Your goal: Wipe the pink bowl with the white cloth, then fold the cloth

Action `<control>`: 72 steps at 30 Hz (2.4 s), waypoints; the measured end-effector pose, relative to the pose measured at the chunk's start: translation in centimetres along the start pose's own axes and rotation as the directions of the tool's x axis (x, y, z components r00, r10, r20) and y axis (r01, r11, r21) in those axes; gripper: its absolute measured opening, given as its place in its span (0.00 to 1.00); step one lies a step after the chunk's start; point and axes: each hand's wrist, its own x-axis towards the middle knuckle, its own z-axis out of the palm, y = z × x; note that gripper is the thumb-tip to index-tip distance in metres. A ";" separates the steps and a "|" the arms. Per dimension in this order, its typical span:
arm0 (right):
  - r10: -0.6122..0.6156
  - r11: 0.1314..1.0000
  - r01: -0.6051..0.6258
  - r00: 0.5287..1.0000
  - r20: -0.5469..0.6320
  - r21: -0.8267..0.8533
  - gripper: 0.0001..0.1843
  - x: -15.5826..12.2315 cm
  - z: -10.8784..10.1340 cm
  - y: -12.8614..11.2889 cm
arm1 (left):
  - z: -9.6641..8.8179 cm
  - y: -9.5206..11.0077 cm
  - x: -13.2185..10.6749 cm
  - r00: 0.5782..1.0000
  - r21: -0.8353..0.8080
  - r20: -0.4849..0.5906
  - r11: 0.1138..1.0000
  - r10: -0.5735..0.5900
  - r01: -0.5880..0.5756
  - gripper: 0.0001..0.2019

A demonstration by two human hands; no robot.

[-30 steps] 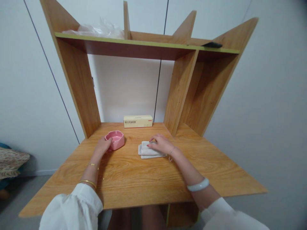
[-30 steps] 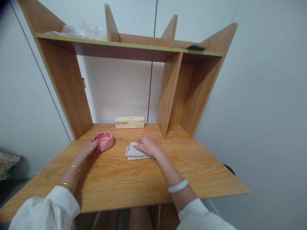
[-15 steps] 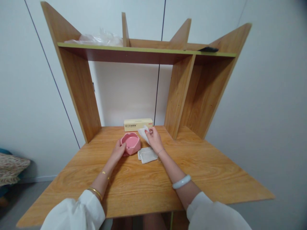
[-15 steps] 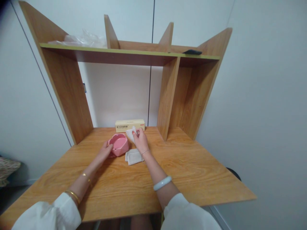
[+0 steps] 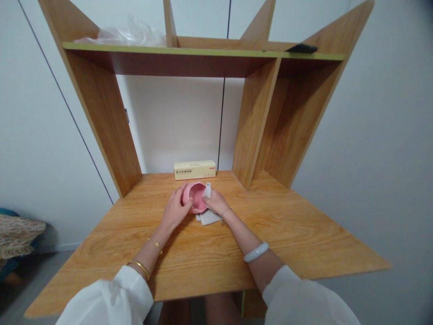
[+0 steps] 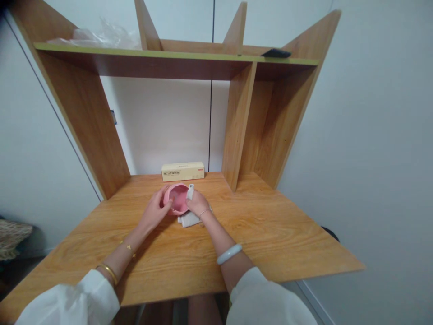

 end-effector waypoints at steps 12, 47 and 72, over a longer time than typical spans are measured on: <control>0.045 0.998 -0.051 0.987 -0.152 -0.038 0.17 -0.8 -0.1 -0.5 | 1.6 -0.3 -0.6 0.985 -0.211 0.050 0.962 -0.167 0.174 0.37; -0.129 0.963 0.075 0.971 -0.200 -0.257 0.38 -1.7 -1.5 -0.4 | 0.8 -0.3 -1.7 0.988 -0.043 0.136 0.997 0.073 -0.068 0.45; -0.039 0.981 -0.001 0.979 -0.202 -0.194 0.34 -1.2 -0.7 -0.1 | 0.8 -1.2 -1.5 0.963 -0.022 0.103 0.968 0.250 -0.249 0.40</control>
